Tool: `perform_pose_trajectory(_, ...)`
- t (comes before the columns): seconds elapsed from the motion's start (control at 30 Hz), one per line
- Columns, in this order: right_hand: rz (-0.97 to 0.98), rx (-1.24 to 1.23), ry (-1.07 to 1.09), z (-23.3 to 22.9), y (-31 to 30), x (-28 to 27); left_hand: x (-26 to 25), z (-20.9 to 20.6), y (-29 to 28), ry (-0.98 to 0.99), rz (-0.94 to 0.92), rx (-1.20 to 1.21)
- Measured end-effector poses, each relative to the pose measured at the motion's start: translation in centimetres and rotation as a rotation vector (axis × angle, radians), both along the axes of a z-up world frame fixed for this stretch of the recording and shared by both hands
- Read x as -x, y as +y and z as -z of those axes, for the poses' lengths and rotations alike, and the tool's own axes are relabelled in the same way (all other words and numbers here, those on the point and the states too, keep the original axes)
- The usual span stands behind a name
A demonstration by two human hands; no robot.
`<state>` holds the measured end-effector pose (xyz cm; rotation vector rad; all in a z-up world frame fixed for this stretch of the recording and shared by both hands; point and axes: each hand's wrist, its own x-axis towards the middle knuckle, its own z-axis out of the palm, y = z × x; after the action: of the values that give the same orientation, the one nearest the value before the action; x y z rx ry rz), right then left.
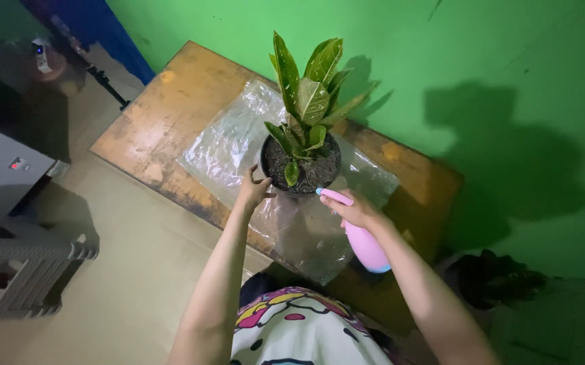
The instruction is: The person uses a pink spray bottle to mist the leaves and soil of a potted plant on a wooden table. They rotate the pot to reach different sides and briefly wipe the leaves with a dark cloth. The activity occurs in a single room with green walls.
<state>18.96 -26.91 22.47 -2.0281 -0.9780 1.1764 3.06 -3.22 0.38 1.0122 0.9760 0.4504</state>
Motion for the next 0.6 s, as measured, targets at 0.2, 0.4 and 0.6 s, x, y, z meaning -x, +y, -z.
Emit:
perform_pose_trajectory(0.2, 0.101, -0.087, -0.027, 2.6, -0.7, -0.5, 0.7, -3.4, -1.2, -0.023, -0.015, -0.003)
perform_pose_trajectory(0.4, 0.136, -0.041, 0.025, 3.9, -1.2, 0.5, 0.5, -3.6, -1.4, -0.011, -0.034, 0.005)
perform_pose_trajectory(0.6, 0.267, -0.115, -0.076, 3.1, -0.8, 0.7, 0.8, -6.1, -2.0, 0.016, -0.026, -0.011)
